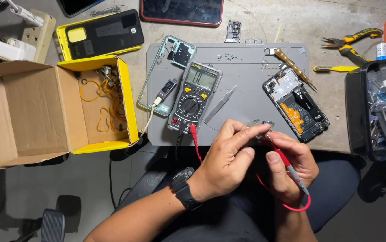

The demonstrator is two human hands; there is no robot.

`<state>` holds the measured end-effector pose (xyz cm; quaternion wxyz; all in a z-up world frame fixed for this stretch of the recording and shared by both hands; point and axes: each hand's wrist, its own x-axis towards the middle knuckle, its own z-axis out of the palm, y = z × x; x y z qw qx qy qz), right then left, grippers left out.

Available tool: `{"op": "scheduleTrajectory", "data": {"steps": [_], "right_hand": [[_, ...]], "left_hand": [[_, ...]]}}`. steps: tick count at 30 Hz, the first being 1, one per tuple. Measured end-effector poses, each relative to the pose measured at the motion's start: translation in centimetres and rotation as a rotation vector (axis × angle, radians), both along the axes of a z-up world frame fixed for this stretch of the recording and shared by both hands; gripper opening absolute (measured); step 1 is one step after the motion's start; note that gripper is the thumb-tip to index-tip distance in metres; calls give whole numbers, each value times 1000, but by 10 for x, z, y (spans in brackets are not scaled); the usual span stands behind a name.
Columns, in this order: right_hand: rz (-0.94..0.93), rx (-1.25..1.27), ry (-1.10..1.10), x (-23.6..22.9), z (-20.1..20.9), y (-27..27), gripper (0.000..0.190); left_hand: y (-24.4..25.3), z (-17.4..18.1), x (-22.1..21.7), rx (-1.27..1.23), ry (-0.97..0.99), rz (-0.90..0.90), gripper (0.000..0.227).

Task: The person tests a small electronic component using a multimeter, holding the component with one hand and touching the probes with the other. The multimeter display shows readings as the probes contact different points on the component.

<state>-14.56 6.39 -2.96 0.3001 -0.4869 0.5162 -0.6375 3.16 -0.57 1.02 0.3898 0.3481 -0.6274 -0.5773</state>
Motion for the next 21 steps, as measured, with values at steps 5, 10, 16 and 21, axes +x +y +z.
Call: {"op": "scheduleTrajectory", "data": {"steps": [5,10,16,21], "right_hand": [[20,22,6,11,6,1,26],[21,4,-16,7,4,3,25],[29,39,-22,6,5,-2,25],[6,4,-26,6,4,-9,26]], "left_hand": [[0,-8,1,27,-12,-40,55],[-6,-2,0,45,37,-32,51],[-6,-3,-2,126,-7,12,42],[-3,-3,4,95,42,23,23]]}}
